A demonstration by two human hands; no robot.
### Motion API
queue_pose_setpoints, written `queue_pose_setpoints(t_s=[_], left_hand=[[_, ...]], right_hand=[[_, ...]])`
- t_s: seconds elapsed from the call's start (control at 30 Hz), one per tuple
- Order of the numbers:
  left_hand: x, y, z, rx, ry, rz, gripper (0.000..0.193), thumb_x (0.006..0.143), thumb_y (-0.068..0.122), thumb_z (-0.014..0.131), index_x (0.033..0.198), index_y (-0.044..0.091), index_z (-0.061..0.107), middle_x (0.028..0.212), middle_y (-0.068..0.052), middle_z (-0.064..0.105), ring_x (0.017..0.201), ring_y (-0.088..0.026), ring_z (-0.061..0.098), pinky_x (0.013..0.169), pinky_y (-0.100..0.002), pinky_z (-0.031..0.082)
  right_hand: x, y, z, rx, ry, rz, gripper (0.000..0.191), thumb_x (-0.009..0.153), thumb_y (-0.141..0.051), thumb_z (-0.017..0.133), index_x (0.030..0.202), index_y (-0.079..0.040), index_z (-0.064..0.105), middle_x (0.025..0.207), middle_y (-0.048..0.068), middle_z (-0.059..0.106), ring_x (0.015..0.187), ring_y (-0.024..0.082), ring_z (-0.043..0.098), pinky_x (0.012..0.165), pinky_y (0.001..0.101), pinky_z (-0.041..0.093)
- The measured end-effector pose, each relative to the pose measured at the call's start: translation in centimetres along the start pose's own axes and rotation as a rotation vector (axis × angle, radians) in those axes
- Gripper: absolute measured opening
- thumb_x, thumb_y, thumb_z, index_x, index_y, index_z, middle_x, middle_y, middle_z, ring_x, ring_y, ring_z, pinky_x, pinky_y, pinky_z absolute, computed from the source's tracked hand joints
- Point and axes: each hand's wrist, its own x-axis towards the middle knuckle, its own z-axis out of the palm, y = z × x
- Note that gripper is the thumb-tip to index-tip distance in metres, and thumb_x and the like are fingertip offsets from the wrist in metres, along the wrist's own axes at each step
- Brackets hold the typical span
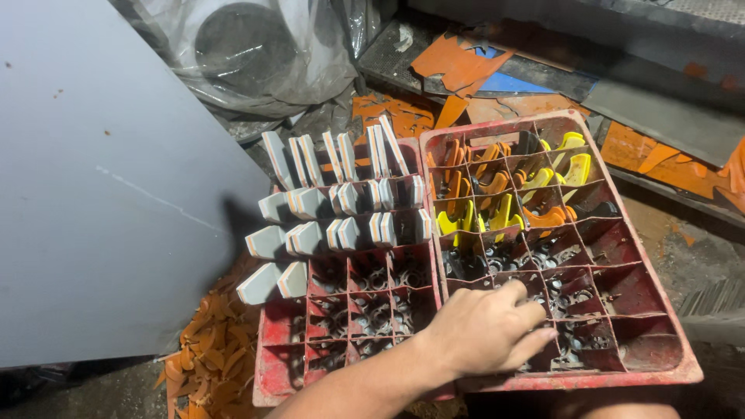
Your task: The person sits on the floor and repeatedly picks up gray and orange plastic components from a red crate. They align and press the pieces together by hand, then place the assembled units back into the crate. The process is repeated for multiple units.
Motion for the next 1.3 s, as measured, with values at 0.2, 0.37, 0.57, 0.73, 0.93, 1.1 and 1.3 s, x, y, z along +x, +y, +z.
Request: queue_pose_setpoints(t_s=[0.2, 0.37, 0.57, 0.73, 0.93, 1.1, 1.3], left_hand=[[-0.6, -0.6, 1.9, 0.022, -0.149, 0.115, 0.027, 0.100, 0.041, 0.062, 0.096, 0.016, 0.072, 0.086, -0.009, 0.072, 0.073, -0.031, 0.071, 0.067, -0.043, 0.057], [0.4, -2.4, 4.7, -0.048, -0.066, 0.223, 0.033, 0.092, 0.040, 0.064, 0.112, 0.015, 0.072, 0.103, -0.011, 0.073, 0.093, -0.030, 0.070, 0.086, -0.042, 0.056], [1.1, -3.8, 5.7, -0.135, -0.141, 0.180, 0.033, 0.097, 0.038, 0.061, 0.115, 0.011, 0.071, 0.103, -0.014, 0.073, 0.088, -0.030, 0.069, 0.080, -0.042, 0.055], [-0.3, -3.5, 4.0, -0.212, -0.178, 0.142, 0.034, 0.101, 0.036, 0.059, 0.117, 0.009, 0.070, 0.102, -0.016, 0.073, 0.083, -0.029, 0.067, 0.075, -0.042, 0.053], [0.5, -4.1, 4.6, -0.361, -0.217, 0.058, 0.034, 0.106, 0.034, 0.056, 0.120, 0.005, 0.069, 0.102, -0.019, 0.073, 0.077, -0.029, 0.065, 0.068, -0.042, 0.052], [1.9, -4.6, 6.3, -0.649, -0.251, -0.110, 0.035, 0.110, 0.032, 0.054, 0.123, 0.002, 0.068, 0.101, -0.021, 0.072, 0.072, -0.029, 0.063, 0.063, -0.042, 0.050], [4.1, -6.2, -0.4, -1.340, 0.030, -0.257, 0.043, 0.108, 0.040, 0.056, 0.124, 0.003, 0.070, 0.111, -0.010, 0.073, 0.079, -0.016, 0.067, 0.064, -0.035, 0.059]], right_hand=[[2.4, -14.0, 2.4, 0.278, -0.028, -0.728, 0.050, 0.080, -0.036, 0.078, 0.122, -0.012, 0.066, 0.108, 0.013, 0.073, 0.093, 0.037, 0.071, 0.076, 0.0460, 0.058], [0.3, -18.8, 4.8, 0.245, 0.053, -0.821, 0.036, 0.085, -0.034, 0.078, 0.110, -0.010, 0.067, 0.096, 0.012, 0.069, 0.084, 0.034, 0.070, 0.067, 0.0454, 0.058], [-0.7, -26.2, 6.7, 0.272, -0.060, -1.207, 0.059, 0.079, -0.033, 0.078, 0.121, 0.004, 0.062, 0.092, 0.018, 0.067, 0.077, 0.035, 0.070, 0.059, 0.0451, 0.057], [-0.6, -31.4, 10.7, 0.070, 0.004, -1.289, 0.047, 0.088, -0.022, 0.069, 0.123, 0.007, 0.059, 0.102, 0.022, 0.068, 0.068, 0.031, 0.072, 0.053, 0.0423, 0.058], [-1.2, -31.0, 7.7, 0.331, 0.085, -1.336, 0.039, 0.091, -0.027, 0.071, 0.113, 0.003, 0.061, 0.086, 0.014, 0.067, 0.076, 0.032, 0.072, 0.057, 0.0446, 0.058], [-2.1, -23.9, -3.8, 0.527, 0.103, -1.243, 0.060, 0.079, -0.023, 0.081, 0.132, -0.007, 0.058, 0.142, 0.022, 0.058, 0.108, 0.036, 0.069, 0.083, 0.0398, 0.059], [-2.8, -10.5, -8.4, 1.267, -0.227, -0.642, 0.046, 0.087, -0.012, 0.075, 0.129, -0.006, 0.058, 0.127, 0.018, 0.067, 0.103, 0.029, 0.074, 0.084, 0.0383, 0.063]])
